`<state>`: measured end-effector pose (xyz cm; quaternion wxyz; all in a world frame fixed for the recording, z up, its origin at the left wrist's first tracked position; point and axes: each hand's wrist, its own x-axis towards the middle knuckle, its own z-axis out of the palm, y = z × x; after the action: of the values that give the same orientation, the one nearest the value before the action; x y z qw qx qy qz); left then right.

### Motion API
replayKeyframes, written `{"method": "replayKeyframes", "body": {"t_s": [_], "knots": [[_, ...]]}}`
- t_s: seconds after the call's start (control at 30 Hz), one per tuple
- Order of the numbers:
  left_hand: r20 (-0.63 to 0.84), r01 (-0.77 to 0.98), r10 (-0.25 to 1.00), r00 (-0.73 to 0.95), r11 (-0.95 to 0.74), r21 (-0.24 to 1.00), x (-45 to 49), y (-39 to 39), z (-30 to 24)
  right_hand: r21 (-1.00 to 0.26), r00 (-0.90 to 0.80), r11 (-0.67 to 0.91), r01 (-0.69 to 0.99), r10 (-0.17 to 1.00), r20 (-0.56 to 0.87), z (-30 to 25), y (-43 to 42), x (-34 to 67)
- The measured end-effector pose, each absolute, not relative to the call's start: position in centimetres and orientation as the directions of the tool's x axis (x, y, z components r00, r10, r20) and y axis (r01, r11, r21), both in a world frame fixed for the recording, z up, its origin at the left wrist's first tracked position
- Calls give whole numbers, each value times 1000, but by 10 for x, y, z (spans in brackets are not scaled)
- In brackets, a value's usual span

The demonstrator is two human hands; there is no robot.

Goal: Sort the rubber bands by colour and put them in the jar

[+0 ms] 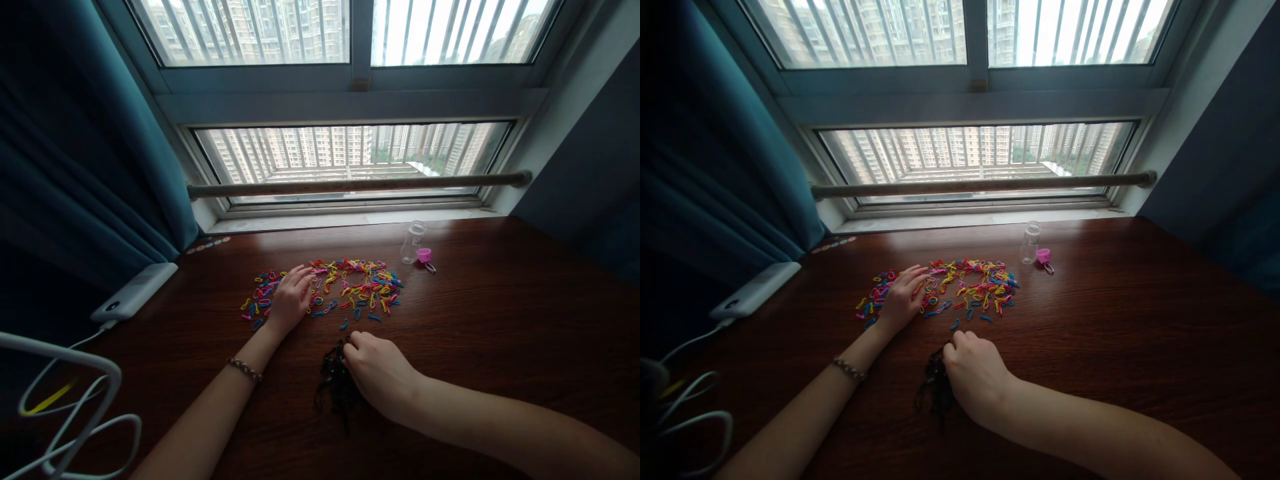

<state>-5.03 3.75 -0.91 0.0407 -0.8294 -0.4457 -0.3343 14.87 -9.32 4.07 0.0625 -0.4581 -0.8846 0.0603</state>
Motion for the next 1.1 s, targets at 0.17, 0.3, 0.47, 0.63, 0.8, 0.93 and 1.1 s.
{"method": "replayKeyframes", "body": {"t_s": [0.17, 0.3, 0.47, 0.63, 0.8, 0.93, 1.1], "knots": [[600, 777, 719, 350, -581, 243, -51, 36, -9, -104, -562, 580, 808, 811, 162, 39, -87, 151], [608, 785, 726, 322, -564, 257, -52, 34, -9, -122, -591, 602, 789, 798, 113, 30, -92, 148], [624, 825, 737, 262, -506, 252, -53, 33, -9, -190, -669, 675, 713, 736, 103, 40, -105, 146], [566, 905, 804, 181, -362, 225, -54, 29, -7, -309, -542, 576, 757, 817, 197, 45, -60, 173], [450, 979, 893, -20, -74, 190, -79, 13, -9, -361, -467, 549, 754, 834, 294, 20, -4, 203], [258, 969, 958, -127, 65, 239, -107, 0, -22, -437, -470, 569, 696, 822, 322, 1, 8, 206], [262, 926, 957, 126, -208, 315, -116, -5, -30, -693, -292, 460, 555, 888, 355, -8, 10, 206]]}}
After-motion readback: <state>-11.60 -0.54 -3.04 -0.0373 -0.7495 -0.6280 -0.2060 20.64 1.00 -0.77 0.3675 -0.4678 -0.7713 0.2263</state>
